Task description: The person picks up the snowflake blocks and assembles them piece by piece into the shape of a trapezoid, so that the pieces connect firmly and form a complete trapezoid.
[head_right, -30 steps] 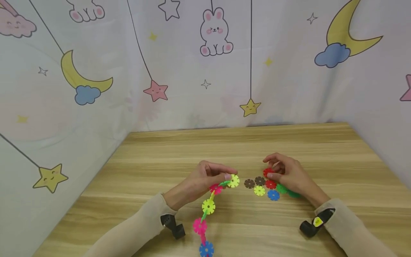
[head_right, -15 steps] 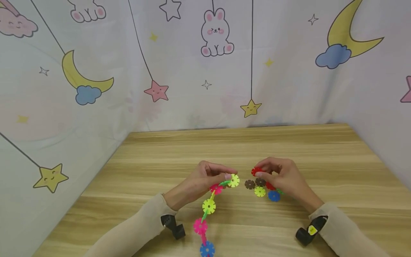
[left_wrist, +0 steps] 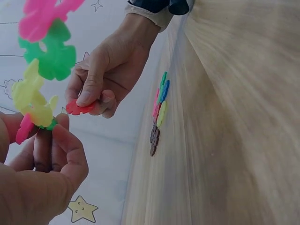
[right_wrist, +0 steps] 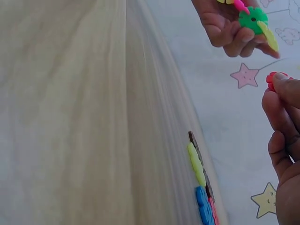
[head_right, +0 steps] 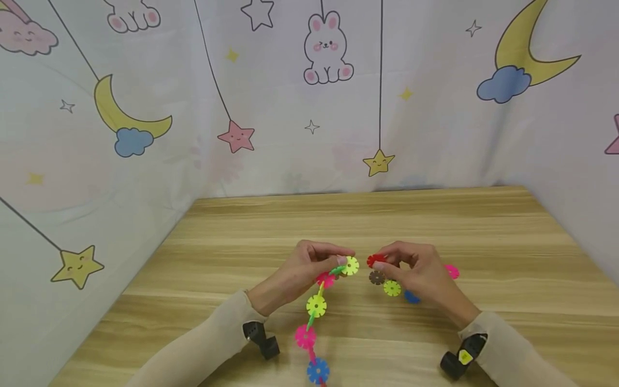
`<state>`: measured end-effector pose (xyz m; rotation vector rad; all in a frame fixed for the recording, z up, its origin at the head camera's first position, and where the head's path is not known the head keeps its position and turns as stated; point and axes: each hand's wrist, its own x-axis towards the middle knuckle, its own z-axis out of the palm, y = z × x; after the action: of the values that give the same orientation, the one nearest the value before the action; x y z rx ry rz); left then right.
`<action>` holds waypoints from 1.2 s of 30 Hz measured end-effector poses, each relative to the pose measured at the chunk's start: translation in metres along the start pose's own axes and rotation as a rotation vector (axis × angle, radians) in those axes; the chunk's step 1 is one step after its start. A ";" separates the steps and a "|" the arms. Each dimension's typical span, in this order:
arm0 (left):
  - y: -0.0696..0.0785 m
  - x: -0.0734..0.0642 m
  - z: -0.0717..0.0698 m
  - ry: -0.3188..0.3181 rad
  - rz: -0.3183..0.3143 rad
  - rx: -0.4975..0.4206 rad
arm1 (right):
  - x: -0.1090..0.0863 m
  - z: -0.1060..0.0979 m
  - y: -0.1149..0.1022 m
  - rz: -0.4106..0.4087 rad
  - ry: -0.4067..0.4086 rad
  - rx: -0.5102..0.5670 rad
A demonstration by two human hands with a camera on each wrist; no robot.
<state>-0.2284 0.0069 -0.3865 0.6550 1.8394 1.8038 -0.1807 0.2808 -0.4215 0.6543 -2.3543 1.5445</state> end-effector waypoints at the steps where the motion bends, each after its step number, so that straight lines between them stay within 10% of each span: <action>1: 0.000 0.000 0.000 0.000 0.000 0.004 | 0.000 0.001 0.000 -0.018 -0.003 0.007; 12: -0.002 0.000 -0.001 -0.046 0.007 -0.004 | 0.001 0.008 -0.008 -0.059 -0.025 0.097; 27: -0.004 0.000 0.001 -0.065 0.010 -0.030 | 0.007 0.016 -0.003 -0.331 -0.084 0.299; 36: -0.004 0.001 0.003 -0.082 0.016 -0.038 | 0.001 0.024 -0.011 -0.215 0.001 0.151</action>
<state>-0.2273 0.0094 -0.3907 0.7205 1.7471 1.7911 -0.1750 0.2550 -0.4222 0.9069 -2.1010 1.6334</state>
